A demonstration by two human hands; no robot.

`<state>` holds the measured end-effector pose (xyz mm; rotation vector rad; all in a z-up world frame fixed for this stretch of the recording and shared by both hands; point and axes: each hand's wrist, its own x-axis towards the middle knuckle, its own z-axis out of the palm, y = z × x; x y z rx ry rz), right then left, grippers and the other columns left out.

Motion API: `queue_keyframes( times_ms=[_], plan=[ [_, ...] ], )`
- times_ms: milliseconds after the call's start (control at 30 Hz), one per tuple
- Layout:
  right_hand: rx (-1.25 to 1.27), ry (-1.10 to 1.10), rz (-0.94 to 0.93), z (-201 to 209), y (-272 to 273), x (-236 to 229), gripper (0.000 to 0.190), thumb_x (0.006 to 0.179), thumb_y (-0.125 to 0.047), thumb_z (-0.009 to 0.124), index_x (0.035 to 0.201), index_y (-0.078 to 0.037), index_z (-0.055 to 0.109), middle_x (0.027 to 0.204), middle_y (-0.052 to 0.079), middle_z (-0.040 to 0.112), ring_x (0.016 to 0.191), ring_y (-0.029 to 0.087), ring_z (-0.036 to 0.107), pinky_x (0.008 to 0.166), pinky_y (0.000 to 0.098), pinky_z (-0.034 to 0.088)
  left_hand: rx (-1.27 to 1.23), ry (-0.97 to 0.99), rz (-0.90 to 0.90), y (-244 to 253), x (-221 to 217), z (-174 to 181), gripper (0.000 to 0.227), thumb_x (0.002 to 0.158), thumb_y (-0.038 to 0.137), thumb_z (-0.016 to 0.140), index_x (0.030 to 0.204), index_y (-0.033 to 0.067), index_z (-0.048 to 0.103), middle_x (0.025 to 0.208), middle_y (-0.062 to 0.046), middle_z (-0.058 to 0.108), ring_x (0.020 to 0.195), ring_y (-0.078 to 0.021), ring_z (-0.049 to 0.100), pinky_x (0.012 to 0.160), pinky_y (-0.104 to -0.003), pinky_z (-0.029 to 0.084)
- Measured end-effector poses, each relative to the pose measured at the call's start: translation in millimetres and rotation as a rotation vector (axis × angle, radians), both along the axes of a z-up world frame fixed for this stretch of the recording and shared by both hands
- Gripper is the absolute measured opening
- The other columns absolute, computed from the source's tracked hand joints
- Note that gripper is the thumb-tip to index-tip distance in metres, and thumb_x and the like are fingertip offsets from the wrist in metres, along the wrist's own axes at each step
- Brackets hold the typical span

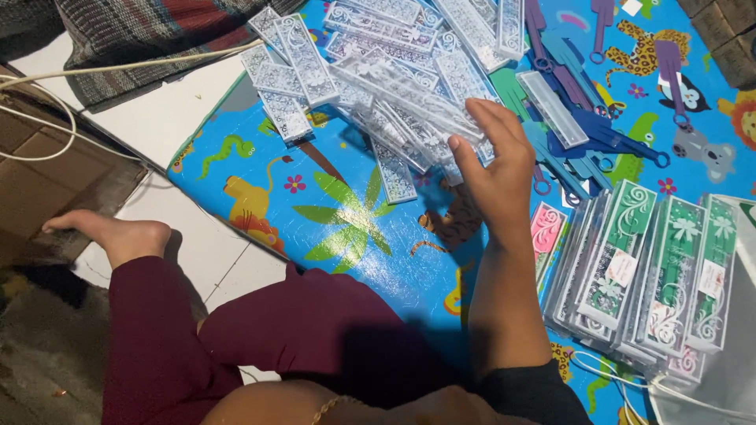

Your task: The person is packaging decorative paper strips into clear plastic sleeves by hand and using a thin rod to push the strips fully into the packaging.

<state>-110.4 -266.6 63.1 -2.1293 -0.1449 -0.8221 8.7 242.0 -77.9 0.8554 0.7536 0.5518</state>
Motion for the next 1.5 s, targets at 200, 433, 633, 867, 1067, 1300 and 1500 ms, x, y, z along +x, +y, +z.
queue_keyframes(
  times_ms=[200, 433, 633, 867, 1067, 1300, 1500],
  plan=[
    [0.024, -0.026, 0.008, 12, -7, -12, 0.041, 0.091, -0.001, 0.073, 0.130, 0.009, 0.064, 0.133, 0.022, 0.063, 0.123, 0.035, 0.062, 0.109, 0.0433, 0.047, 0.026, -0.002, -0.036, 30, 7, -50, 0.131, 0.055, 0.082, 0.019, 0.156, 0.0153, -0.032, 0.165, -0.013, -0.038, 0.149, -0.0379, -0.034, 0.116, -0.068, -0.010],
    [0.076, -0.142, 0.067, 17, -19, -22, 0.035, 0.100, -0.007, 0.074, 0.132, 0.006, 0.064, 0.132, 0.023, 0.063, 0.129, 0.039, 0.059, 0.115, 0.0527, 0.042, -0.056, -0.416, -0.805, -282, -85, 112, 0.035, 0.107, 0.022, 0.043, 0.086, 0.0102, 0.017, 0.089, -0.018, 0.026, 0.091, -0.0299, 0.041, 0.091, -0.046, 0.032],
    [0.153, -0.145, 0.106, 19, -15, -24, 0.037, 0.101, -0.009, 0.074, 0.133, 0.006, 0.063, 0.136, 0.023, 0.058, 0.135, 0.038, 0.055, 0.118, 0.0523, 0.041, -0.245, -0.484, -0.886, -363, -117, 159, 0.035, 0.103, 0.043, 0.053, 0.099, 0.0095, 0.045, 0.114, -0.014, 0.050, 0.102, -0.0299, 0.057, 0.092, -0.046, 0.045],
    [0.173, -0.102, 0.302, 4, -30, -17, 0.036, 0.093, -0.005, 0.076, 0.126, 0.006, 0.068, 0.141, 0.026, 0.055, 0.137, 0.036, 0.052, 0.116, 0.0490, 0.042, -0.288, -0.539, -0.832, -335, -49, 73, 0.042, 0.101, 0.060, 0.056, 0.131, 0.0309, 0.051, 0.130, 0.009, 0.054, 0.113, -0.0174, 0.056, 0.097, -0.045, 0.047],
    [0.170, 0.008, 0.426, -10, -50, -12, 0.035, 0.089, -0.007, 0.076, 0.122, 0.003, 0.070, 0.145, 0.027, 0.052, 0.140, 0.038, 0.049, 0.118, 0.0482, 0.039, -0.340, -0.533, -0.783, -320, -68, 135, 0.058, 0.105, 0.047, 0.044, 0.159, 0.0360, 0.028, 0.161, -0.005, 0.045, 0.125, -0.0289, 0.063, 0.066, -0.024, 0.040],
    [0.013, 0.169, 0.436, -2, -56, -18, 0.050, 0.083, -0.002, 0.081, 0.131, 0.001, 0.067, 0.138, 0.024, 0.061, 0.137, 0.041, 0.056, 0.113, 0.0488, 0.043, -0.364, -0.531, -0.770, -316, -61, 116, 0.055, 0.102, 0.037, 0.045, 0.155, 0.0280, 0.041, 0.157, -0.009, 0.051, 0.133, -0.0338, 0.060, 0.090, -0.040, 0.057],
    [-0.031, 0.193, 0.414, -7, -68, -18, 0.058, 0.080, 0.003, 0.079, 0.135, 0.006, 0.062, 0.137, 0.028, 0.061, 0.136, 0.045, 0.054, 0.111, 0.0520, 0.042, -0.266, -0.487, -0.817, -315, -61, 108, 0.061, 0.095, 0.018, 0.047, 0.155, 0.0206, 0.042, 0.155, -0.013, 0.052, 0.134, -0.0338, 0.059, 0.088, -0.039, 0.058]
  ],
)
